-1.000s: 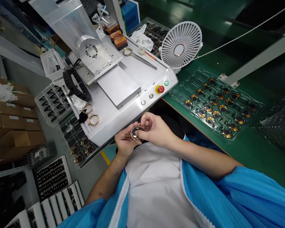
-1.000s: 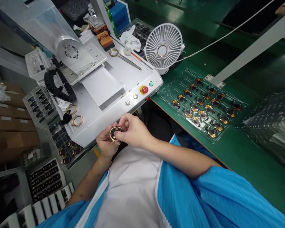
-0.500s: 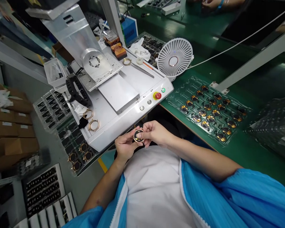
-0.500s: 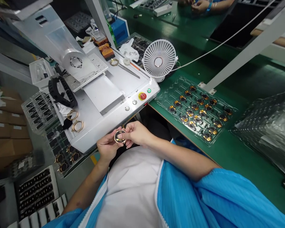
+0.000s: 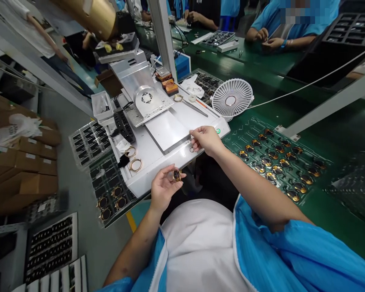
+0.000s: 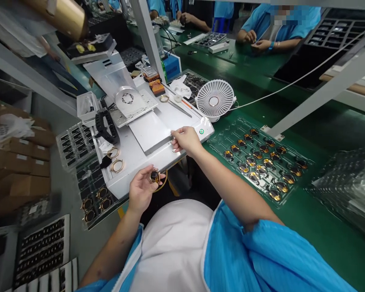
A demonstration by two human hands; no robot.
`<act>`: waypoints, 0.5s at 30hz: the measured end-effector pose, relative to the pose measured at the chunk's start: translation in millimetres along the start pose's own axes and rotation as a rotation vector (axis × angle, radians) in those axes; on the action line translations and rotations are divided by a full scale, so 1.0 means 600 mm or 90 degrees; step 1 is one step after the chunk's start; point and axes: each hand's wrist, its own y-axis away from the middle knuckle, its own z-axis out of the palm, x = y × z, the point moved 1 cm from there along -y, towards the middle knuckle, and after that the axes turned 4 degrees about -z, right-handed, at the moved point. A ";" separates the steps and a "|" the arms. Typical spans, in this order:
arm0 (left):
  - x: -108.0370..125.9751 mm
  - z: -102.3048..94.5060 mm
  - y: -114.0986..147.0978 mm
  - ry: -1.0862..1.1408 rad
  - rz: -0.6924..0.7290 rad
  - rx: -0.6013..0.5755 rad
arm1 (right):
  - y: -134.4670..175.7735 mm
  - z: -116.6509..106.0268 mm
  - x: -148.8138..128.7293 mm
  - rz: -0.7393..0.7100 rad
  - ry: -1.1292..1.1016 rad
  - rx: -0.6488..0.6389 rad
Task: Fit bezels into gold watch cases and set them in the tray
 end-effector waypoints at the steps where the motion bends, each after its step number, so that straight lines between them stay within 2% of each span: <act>1: 0.000 -0.002 0.001 -0.030 0.026 0.010 | -0.003 0.001 -0.001 -0.007 0.000 0.005; 3: -0.003 -0.004 0.004 -0.097 0.085 0.042 | 0.005 0.003 0.000 -0.035 -0.011 0.006; 5: -0.006 -0.003 0.007 -0.172 0.137 0.074 | 0.031 0.004 0.007 -0.071 -0.022 -0.026; 7: -0.008 0.000 0.009 -0.242 0.166 0.093 | 0.068 0.004 0.018 -0.075 -0.011 -0.123; 9: -0.010 0.002 0.010 -0.291 0.171 0.097 | 0.107 0.003 0.034 -0.030 0.029 -0.246; 11: -0.011 0.004 0.010 -0.310 0.171 0.088 | 0.138 0.002 0.050 0.016 0.072 -0.311; 15: -0.013 0.006 0.010 -0.311 0.178 0.083 | 0.162 0.001 0.071 0.006 0.123 -0.274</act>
